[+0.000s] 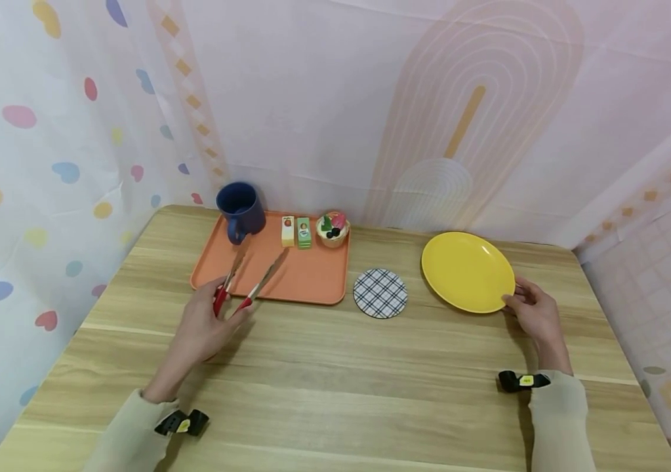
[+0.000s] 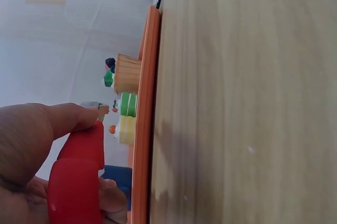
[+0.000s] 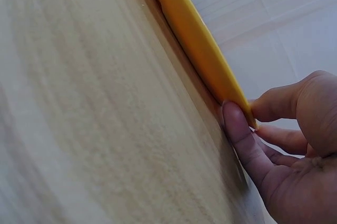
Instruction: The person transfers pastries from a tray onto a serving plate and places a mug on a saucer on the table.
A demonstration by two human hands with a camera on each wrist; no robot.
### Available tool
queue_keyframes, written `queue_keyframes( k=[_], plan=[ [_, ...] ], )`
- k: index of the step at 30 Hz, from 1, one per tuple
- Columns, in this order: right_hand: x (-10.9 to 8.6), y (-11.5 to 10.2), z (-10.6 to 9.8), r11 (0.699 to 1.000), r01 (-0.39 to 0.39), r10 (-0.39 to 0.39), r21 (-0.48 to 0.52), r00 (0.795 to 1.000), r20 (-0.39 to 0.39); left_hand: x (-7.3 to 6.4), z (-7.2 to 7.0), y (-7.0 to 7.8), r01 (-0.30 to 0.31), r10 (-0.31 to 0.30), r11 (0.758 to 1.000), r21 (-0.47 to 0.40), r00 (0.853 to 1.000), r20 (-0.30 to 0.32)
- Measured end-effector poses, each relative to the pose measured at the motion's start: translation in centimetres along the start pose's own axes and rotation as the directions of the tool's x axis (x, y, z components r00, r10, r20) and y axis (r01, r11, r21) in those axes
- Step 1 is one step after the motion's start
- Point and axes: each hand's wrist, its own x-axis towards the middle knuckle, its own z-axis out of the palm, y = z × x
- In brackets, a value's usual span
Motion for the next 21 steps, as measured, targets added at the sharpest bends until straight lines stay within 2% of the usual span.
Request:
queue_keyframes(
  k=[11,15,21],
  plan=[
    [-0.1,-0.1,0.0,1.000,-0.011,0.011,-0.007,1.000,0.003,1.1,1.0,1.1,0.071,-0.070,0.997,-0.011,0.995,0.065],
    [-0.1,-0.1,-0.1,1.000,-0.012,0.012,-0.012,1.000,0.007,1.4,1.5,1.4,0.078,-0.078,0.997,-0.012,0.996,0.052],
    [-0.1,-0.2,0.0,1.000,-0.014,0.014,-0.014,1.000,-0.001,1.9,2.2,1.7,0.054,-0.054,0.998,-0.010,0.998,0.016]
  ],
)
